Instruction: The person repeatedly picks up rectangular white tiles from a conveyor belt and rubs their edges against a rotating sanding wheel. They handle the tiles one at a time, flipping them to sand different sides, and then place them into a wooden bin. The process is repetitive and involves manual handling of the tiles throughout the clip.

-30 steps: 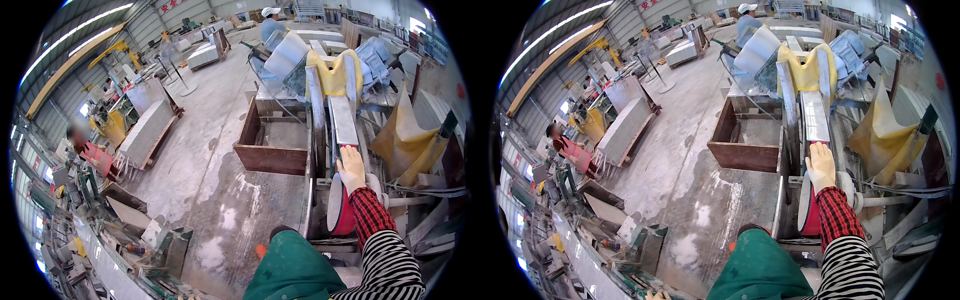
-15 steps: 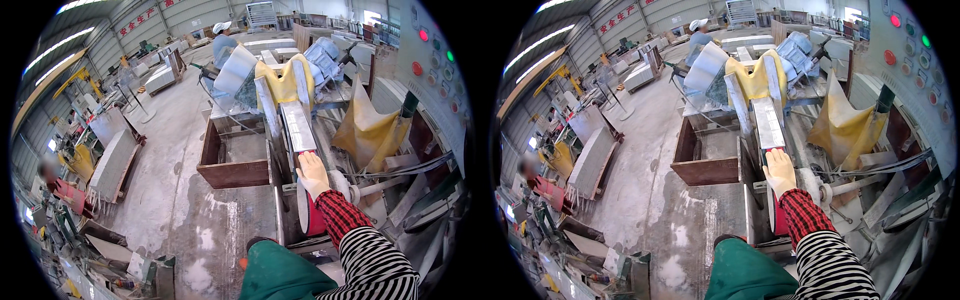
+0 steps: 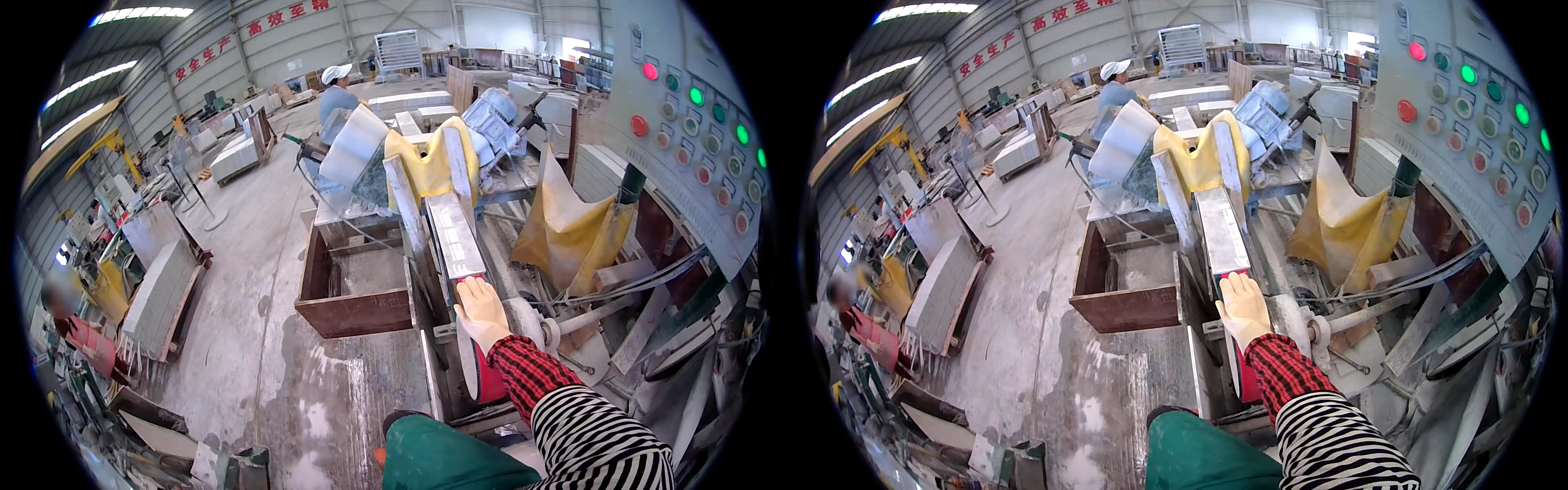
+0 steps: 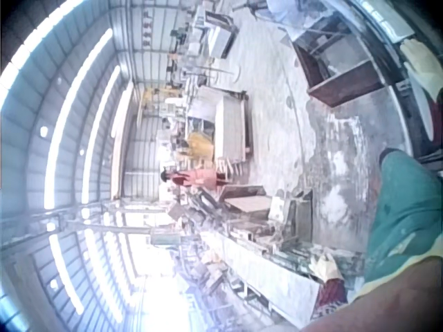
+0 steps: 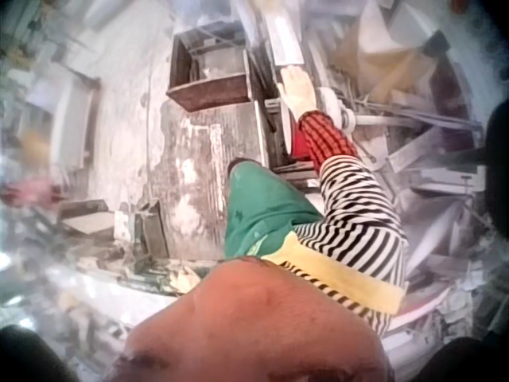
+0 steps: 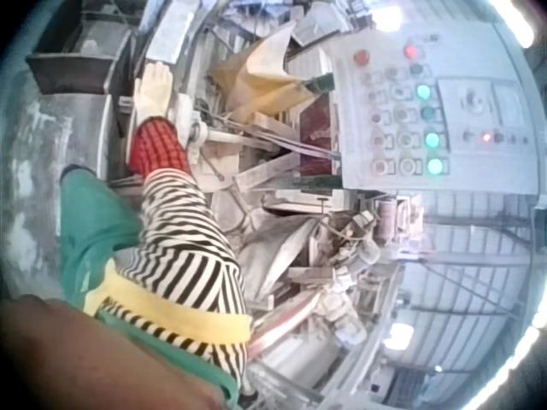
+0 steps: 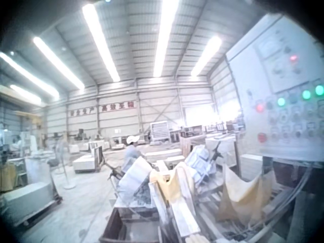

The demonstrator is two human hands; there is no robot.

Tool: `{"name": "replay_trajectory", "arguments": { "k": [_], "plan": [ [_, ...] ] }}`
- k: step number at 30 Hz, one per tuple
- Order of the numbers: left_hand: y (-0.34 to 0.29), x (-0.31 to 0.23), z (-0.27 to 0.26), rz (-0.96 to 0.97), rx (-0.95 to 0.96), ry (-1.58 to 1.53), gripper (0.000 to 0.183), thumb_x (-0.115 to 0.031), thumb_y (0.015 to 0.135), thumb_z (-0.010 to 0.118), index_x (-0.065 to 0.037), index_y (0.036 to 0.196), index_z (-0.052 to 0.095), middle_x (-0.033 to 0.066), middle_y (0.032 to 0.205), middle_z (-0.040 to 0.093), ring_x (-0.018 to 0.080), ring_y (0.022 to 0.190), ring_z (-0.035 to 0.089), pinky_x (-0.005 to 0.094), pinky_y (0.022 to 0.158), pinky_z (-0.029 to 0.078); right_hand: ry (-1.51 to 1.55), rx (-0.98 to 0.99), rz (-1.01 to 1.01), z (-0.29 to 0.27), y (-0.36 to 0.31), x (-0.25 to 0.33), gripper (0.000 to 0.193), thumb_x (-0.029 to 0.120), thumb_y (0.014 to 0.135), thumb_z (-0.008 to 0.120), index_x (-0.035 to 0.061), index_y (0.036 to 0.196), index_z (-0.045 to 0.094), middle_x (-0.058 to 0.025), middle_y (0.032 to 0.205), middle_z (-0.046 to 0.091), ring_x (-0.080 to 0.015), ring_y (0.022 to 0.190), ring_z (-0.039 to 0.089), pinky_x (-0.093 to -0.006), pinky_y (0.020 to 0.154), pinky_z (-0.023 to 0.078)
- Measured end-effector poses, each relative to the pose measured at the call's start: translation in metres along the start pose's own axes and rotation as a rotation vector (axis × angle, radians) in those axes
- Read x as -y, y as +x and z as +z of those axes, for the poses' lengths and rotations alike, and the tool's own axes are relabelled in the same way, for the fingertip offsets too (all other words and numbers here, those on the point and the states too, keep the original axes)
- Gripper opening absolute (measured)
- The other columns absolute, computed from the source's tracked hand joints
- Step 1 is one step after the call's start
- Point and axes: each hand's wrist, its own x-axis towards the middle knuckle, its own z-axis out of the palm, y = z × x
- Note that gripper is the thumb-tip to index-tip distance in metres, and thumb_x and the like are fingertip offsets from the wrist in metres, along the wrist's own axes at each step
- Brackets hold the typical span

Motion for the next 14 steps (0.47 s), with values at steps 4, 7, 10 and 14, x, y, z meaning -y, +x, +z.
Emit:
{"name": "replay_trajectory", "arguments": {
  "k": [4,7,10,14],
  "plan": [
    [0.001,-0.002,-0.004,0.017,-0.042,0.009,0.041,-0.045,0.100,0.056,-0.017,0.119,0.079,0.0145,0.134,0.068,0.0337,0.134,0.051,0.0501,0.117,0.035,-0.019,-0.032,-0.017,-0.001,-0.003,0.004,0.038,0.018,0.081,0.076,0.0045,0.112,0.060,-0.0137,0.114,0.060,-0.0318,0.113,0.057,-0.0427,0.100,0.046],
    [-0.001,0.005,0.001,0.028,-0.070,0.026,0.041,-0.046,0.098,0.059,-0.017,0.116,0.080,0.0141,0.137,0.065,0.0350,0.128,0.053,0.0502,0.112,0.039,-0.005,-0.010,-0.016,-0.004,-0.004,0.008,0.035,0.018,0.081,0.076,0.0051,0.109,0.060,-0.0136,0.114,0.060,-0.0317,0.113,0.057,-0.0426,0.100,0.046],
    [0.001,0.004,0.004,0.051,-0.095,0.036,0.040,-0.047,0.095,0.062,-0.016,0.112,0.082,0.0137,0.141,0.062,0.0363,0.121,0.056,0.0503,0.107,0.044,0.006,-0.001,-0.015,-0.008,-0.006,0.010,0.033,0.018,0.081,0.076,0.0057,0.106,0.059,-0.0137,0.113,0.060,-0.0321,0.112,0.057,-0.0428,0.099,0.046],
    [0.000,0.006,0.004,-0.007,-0.014,-0.023,0.043,-0.049,0.095,0.063,-0.016,0.116,0.081,0.0172,0.144,0.059,0.0384,0.124,0.053,0.0523,0.110,0.042,0.012,0.002,-0.022,-0.007,-0.009,0.011,0.033,0.019,0.081,0.076,0.0057,0.107,0.059,-0.0141,0.114,0.060,-0.0324,0.113,0.057,-0.0434,0.100,0.046]
  ]
}}
